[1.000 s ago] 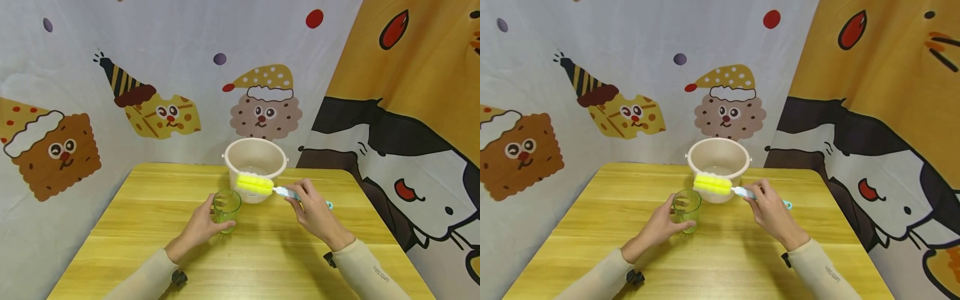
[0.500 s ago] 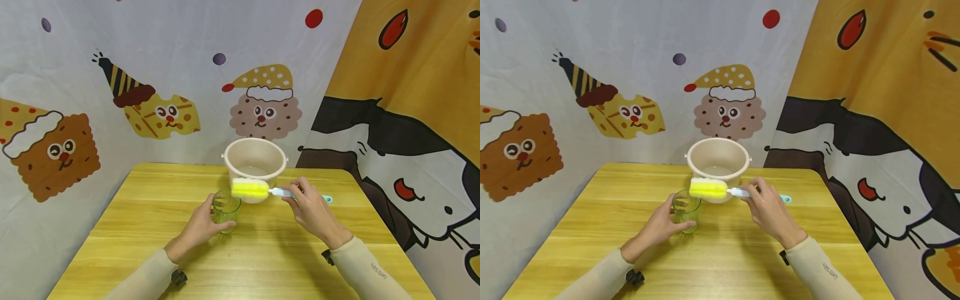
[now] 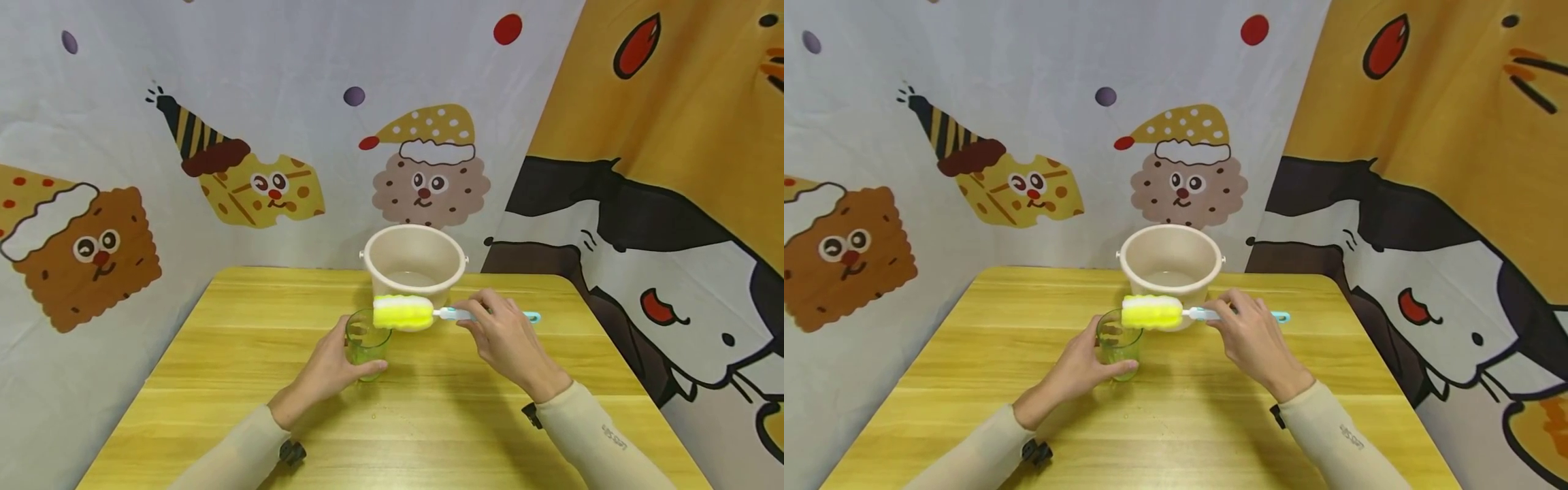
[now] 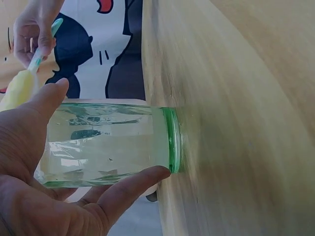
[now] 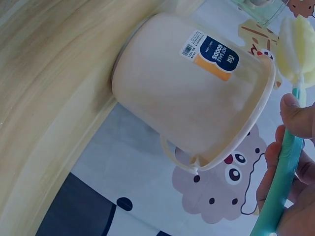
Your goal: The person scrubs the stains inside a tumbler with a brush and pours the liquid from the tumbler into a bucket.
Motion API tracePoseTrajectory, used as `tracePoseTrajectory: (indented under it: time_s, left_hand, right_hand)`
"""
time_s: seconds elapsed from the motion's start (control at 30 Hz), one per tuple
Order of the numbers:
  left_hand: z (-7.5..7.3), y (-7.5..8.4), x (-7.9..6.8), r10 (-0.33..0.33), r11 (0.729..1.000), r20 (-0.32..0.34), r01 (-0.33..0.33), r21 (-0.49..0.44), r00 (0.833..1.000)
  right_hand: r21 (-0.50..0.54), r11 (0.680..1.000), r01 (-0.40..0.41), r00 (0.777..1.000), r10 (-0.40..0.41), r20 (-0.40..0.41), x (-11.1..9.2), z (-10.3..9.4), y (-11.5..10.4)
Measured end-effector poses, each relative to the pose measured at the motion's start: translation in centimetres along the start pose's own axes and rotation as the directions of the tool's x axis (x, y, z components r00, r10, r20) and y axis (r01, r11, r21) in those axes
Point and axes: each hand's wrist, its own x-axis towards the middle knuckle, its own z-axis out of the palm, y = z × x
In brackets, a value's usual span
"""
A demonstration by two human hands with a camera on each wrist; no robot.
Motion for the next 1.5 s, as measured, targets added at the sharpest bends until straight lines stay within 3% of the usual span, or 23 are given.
tracePoseTrajectory:
  time_s: [0.67, 1.03, 1.5]
  left_hand:
    - [0.2, -0.3, -0.2, 0.027, 1.000, -0.035, -0.027, -0.003, 0.999]
    - [0.2, -0.1, -0.1, 0.001, 1.000, -0.039, -0.001, 0.003, 0.999]
    - [0.3, -0.3, 0.0, 0.022, 1.000, -0.035, -0.022, 0.001, 0.999]
  right_hand:
    - [-0.020, 1.000, 0.014, 1.000, -0.014, 0.024, 0.7, 0.5, -0.4]
    - [-0.030, 0.998, 0.056, 0.998, -0.056, -0.017, 1.4, 0.6, -0.3]
    - [-0.033, 0.996, 0.084, 0.996, -0.085, -0.016, 3.0, 0.1, -0.8]
